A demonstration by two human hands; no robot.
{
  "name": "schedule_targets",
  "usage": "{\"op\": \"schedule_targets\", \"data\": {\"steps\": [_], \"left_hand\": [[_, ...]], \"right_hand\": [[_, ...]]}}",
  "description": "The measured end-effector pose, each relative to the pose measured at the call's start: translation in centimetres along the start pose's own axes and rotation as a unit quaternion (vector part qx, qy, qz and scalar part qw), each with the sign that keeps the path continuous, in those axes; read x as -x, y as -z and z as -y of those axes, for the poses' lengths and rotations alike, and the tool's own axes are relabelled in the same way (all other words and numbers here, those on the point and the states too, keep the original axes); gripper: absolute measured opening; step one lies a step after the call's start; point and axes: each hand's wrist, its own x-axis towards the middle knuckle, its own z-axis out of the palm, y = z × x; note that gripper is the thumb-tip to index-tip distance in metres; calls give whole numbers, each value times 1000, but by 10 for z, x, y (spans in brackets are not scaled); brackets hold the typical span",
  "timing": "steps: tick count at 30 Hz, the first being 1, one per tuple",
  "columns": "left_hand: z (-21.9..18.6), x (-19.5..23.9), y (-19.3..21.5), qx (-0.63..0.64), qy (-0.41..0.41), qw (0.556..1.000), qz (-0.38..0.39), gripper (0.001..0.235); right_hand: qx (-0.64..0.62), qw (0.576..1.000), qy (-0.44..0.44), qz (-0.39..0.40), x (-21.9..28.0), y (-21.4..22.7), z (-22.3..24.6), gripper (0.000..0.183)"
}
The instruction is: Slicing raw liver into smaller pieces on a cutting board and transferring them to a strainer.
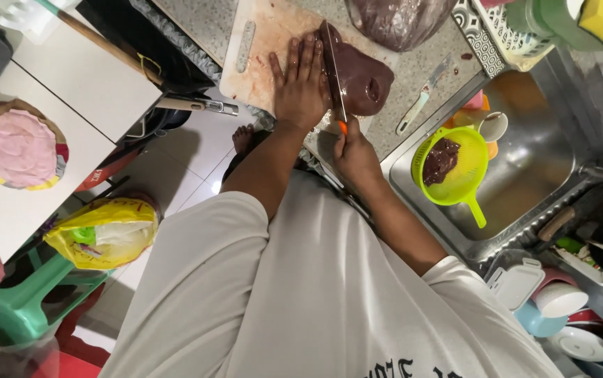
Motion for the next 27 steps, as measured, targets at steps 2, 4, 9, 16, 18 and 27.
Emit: {"op": "schedule_targets", "data": {"steps": [2, 4, 9, 16, 18, 27], "left_hand": [[0, 1, 2, 1, 2, 1000, 2, 66], [0, 0, 2, 3, 4, 1000, 6, 66], [0, 0, 1, 15, 1, 1000, -3, 66], [2, -3, -3, 13, -5, 1000, -10, 65], [1, -1, -1, 3, -1, 1000, -8, 68], [-1, 1, 5, 18, 8, 1000, -6, 64]], "right_hand": [[0, 1000, -18, 9, 0, 2, 4, 47], [0, 999, -37, 20, -1, -1, 3, 45], [0, 1000, -26, 11, -4, -3, -1, 32], [16, 1000, 7, -15, -14, -17, -20, 21], [25, 999, 16, -24, -19, -16, -18, 27], [-2, 999, -25, 23, 23, -4, -5, 41]]}}
